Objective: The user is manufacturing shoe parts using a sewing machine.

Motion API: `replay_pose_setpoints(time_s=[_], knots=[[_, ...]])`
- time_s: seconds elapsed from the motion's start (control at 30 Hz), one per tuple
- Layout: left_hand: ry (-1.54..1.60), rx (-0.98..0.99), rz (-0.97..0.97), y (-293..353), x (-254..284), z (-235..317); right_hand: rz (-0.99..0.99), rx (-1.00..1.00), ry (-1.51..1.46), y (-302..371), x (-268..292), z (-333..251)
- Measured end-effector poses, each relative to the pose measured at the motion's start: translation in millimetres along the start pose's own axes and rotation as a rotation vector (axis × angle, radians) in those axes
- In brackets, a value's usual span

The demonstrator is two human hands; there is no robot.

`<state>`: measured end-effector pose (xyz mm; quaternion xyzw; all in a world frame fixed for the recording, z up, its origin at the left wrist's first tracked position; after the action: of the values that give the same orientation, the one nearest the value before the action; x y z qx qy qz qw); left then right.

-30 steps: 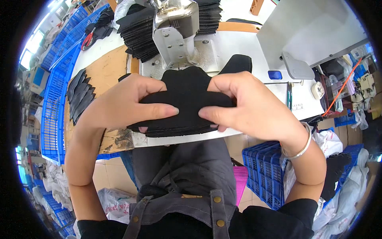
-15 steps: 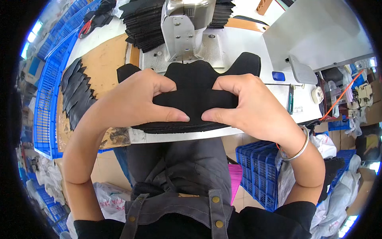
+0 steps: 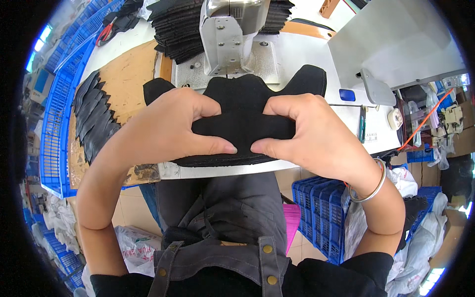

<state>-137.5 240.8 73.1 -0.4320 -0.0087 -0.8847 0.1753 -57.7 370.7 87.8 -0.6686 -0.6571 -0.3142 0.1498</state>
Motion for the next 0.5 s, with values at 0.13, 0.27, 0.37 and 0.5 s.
replay_pose_setpoints(time_s=[0.13,0.27,0.37,0.5], knots=[[-0.044,-0.039,0.051,1,0,3,0.003,0.090,0.282,-6,-4,-14],[-0.104,-0.087,0.103,9,4,5,-0.034,0.069,0.423,-13,-9,-20],[-0.117,0.006,-0.031,10,21,12,-0.060,0.024,0.443,-13,-8,-19],[0.018,0.090,-0.169,17,20,-4,-0.017,0.011,0.456,-12,-7,-20]])
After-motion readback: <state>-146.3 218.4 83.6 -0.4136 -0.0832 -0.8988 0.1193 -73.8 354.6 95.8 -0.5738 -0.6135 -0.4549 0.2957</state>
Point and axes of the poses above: each hand's wrist, its own y-axis away from the middle knuckle, its own x-axis out of the back of the hand, z = x × y, the point moved 7 cm from there along -y, towards the middle knuckle, and after that the axes turned 5 degrees about -x, right-handed, at the moved point
